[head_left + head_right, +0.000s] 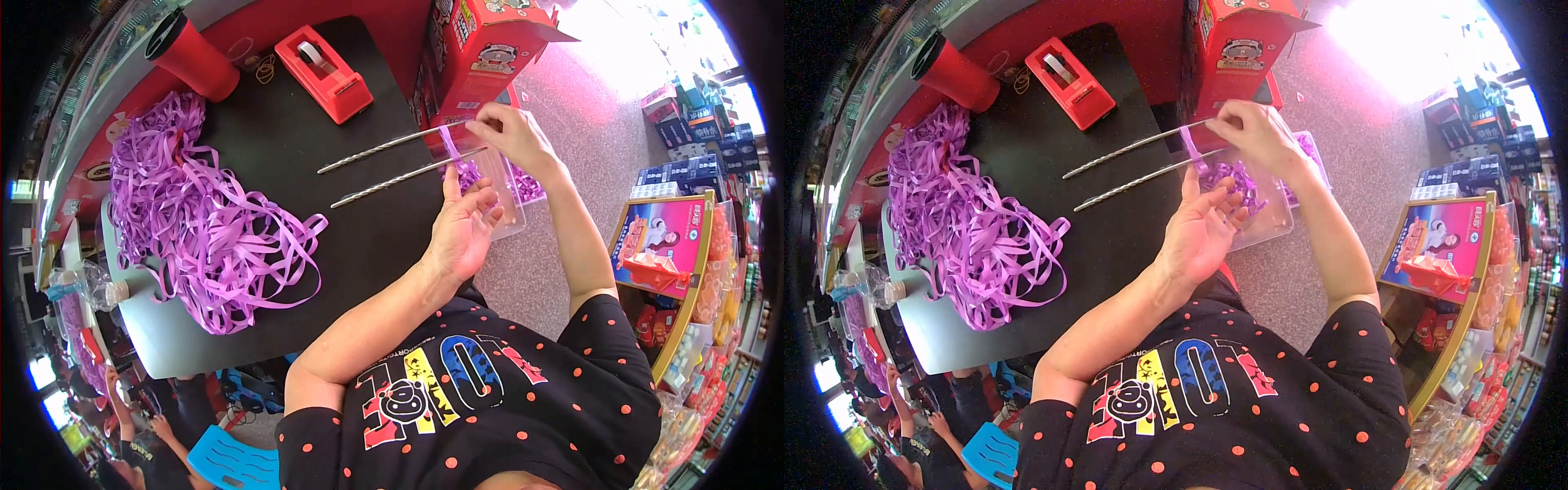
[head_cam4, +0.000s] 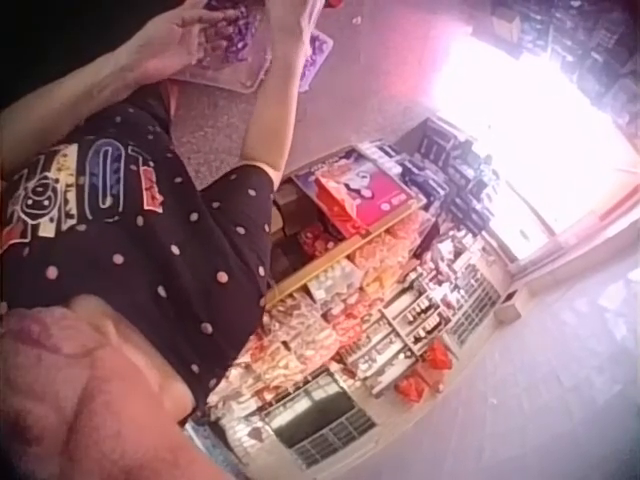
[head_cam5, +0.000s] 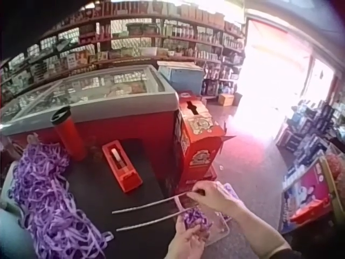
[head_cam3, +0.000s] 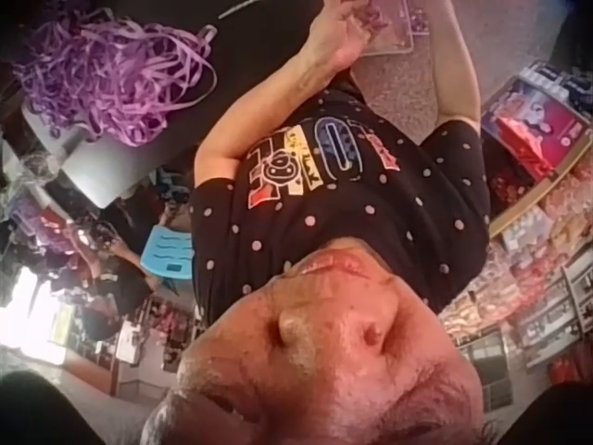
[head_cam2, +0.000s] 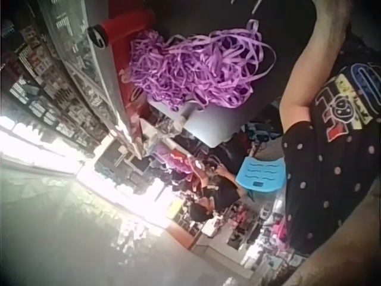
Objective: The recorder is wrapping purple ribbons around metal rods to create decorative bows and securing them with tape.
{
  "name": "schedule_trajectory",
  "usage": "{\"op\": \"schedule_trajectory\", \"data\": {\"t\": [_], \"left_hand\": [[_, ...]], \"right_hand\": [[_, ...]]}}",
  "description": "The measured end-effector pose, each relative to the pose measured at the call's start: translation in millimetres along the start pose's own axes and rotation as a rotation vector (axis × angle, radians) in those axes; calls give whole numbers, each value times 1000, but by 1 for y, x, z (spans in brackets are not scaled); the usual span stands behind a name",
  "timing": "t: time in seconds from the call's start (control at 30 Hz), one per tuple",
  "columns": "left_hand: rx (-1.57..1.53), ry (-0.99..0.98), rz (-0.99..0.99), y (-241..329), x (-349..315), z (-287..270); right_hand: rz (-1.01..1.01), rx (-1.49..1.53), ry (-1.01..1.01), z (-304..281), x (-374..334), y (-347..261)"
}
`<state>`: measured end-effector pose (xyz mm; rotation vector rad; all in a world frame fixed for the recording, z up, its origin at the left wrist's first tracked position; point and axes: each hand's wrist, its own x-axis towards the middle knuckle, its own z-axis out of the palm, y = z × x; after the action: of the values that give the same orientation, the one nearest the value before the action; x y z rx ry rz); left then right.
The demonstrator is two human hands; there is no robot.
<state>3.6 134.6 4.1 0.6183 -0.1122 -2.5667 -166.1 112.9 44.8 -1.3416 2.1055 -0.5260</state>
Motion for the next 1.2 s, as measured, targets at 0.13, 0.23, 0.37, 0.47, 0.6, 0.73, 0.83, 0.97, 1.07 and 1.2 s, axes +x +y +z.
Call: {"op": "schedule_trajectory", "data": {"t": [0.13, 0.23, 0.37, 0.47, 0.6, 0.73, 0.83, 0.97, 1.07, 1.2], "left_hand": [[15, 19, -13, 0, 1, 4], [2, 4, -8, -1, 2, 3], [8, 11, -18, -1, 1, 3], [-3, 22, -22, -1, 1, 3], [-23, 51, -10, 1, 1, 4], [-9, -8, 41, 2, -4, 7], [-3, 2, -12, 2, -8, 12], [102, 27, -48, 31, -52, 25], [431, -305, -65, 77, -104, 18], [1190, -150, 343, 147, -187, 17]], "right_hand": [[-675, -160, 253, 2, -7, -26], [-969, -398, 174, 0, -3, -28], [-1023, -538, 143, -14, -2, -23], [-986, -594, 141, -23, -5, -6], [-816, -258, 213, -15, 5, 11], [-519, 173, 111, 8, 20, -8], [-334, 302, -211, 10, 34, 0], [-251, 420, -336, 12, 47, 14], [-200, 480, -360, 9, 52, 13], [-127, 435, -325, -14, 52, 53]]}}
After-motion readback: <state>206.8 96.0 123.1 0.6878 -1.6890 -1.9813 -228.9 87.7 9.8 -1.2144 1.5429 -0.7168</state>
